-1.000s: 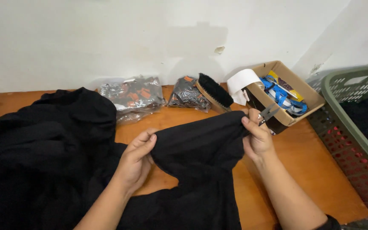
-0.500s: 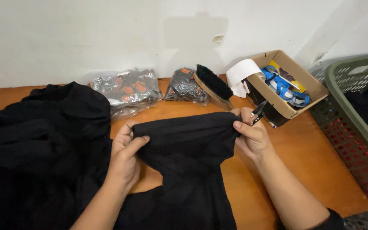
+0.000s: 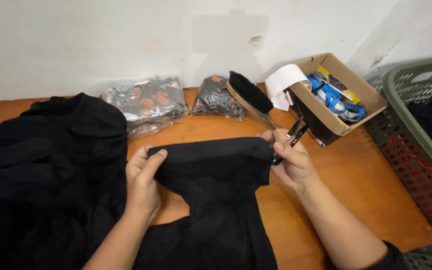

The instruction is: The person uses small scissors to trim loose threads and edges from a black piece of fabric. They briefly use a brush to clean the fabric surface before continuing to cut and inspect the material.

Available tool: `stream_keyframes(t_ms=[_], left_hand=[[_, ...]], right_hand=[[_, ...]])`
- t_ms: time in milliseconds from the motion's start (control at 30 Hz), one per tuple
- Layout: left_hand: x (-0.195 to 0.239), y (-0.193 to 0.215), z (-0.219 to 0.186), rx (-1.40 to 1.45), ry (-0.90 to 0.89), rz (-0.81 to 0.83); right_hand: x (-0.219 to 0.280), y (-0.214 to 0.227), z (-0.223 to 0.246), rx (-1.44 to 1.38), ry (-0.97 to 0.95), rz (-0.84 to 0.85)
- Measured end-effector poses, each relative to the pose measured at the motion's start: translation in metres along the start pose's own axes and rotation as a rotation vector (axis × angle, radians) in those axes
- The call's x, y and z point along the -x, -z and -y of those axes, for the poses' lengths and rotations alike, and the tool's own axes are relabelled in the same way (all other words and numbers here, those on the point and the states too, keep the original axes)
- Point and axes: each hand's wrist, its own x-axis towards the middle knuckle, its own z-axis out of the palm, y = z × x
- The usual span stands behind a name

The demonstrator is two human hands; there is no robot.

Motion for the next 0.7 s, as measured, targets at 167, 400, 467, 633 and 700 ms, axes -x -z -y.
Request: stream_keyframes(t_ms=[167, 400, 467, 633, 700], left_hand=[[-0.004, 0.003, 0.001, 0.083, -0.014, -0.098], [-0.014, 0.022, 0.013, 0.072, 0.017, -0.273], [-0.016, 0.023, 0.013, 0.090, 0.028, -0.294], [-0.011, 0.016, 0.003, 0.047, 0.012, -0.332], [-0.013, 0.020, 0.006, 0.049, 0.000, -0.337]], right_hand=[[0.002, 0.003, -0.002, 0.040, -0.001, 0.001], [0.006, 0.034, -0.007, 0.153, 0.076, -0.046], [0.005, 0.036, -0.006, 0.174, 0.090, -0.057], [0.004, 0.025, -0.003, 0.156, 0.092, -0.033], [0.004, 0.025, -0.003, 0.152, 0.093, -0.021]])
